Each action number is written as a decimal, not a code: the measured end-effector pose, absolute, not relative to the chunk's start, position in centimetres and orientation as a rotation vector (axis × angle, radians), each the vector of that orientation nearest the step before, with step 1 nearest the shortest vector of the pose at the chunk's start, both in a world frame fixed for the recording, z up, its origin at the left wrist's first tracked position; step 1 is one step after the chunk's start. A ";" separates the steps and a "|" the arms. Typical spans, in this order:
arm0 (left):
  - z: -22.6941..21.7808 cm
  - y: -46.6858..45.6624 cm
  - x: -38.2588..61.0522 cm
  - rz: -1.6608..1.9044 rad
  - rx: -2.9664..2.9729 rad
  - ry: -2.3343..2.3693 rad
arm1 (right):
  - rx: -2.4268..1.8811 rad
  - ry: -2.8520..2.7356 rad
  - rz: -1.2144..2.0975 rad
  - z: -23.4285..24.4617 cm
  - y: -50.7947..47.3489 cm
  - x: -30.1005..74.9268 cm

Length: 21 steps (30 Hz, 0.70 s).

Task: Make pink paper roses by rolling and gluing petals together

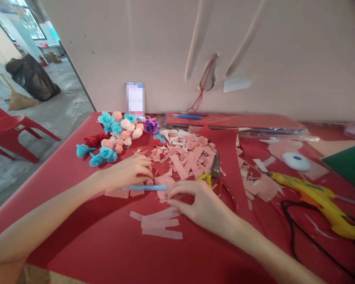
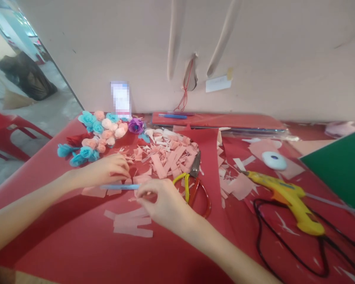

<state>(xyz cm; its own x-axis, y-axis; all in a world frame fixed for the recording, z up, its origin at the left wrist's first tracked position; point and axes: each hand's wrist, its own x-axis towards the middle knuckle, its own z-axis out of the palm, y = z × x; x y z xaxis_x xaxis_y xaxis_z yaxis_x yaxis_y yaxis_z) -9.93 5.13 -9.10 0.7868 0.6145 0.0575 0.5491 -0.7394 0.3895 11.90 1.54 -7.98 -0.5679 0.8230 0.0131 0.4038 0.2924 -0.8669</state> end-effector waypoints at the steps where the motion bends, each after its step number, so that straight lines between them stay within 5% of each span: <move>1: -9.4 5.0 -10.1 0.255 2.616 0.896 | -1.046 -2.153 1.179 -8.3 1.6 11.9; 21: -10.9 5.0 -10.1 0.373 2.385 0.947 | -0.970 -2.288 1.206 -10.0 2.2 11.4</move>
<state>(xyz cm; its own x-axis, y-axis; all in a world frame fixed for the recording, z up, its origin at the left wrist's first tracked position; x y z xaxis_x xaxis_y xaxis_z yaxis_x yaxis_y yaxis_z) -10.11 5.03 -10.88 0.7145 0.6975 0.0545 0.5477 -0.6061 0.5767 11.43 2.21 -10.01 -0.6909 0.7228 0.0111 0.3995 0.3946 -0.8275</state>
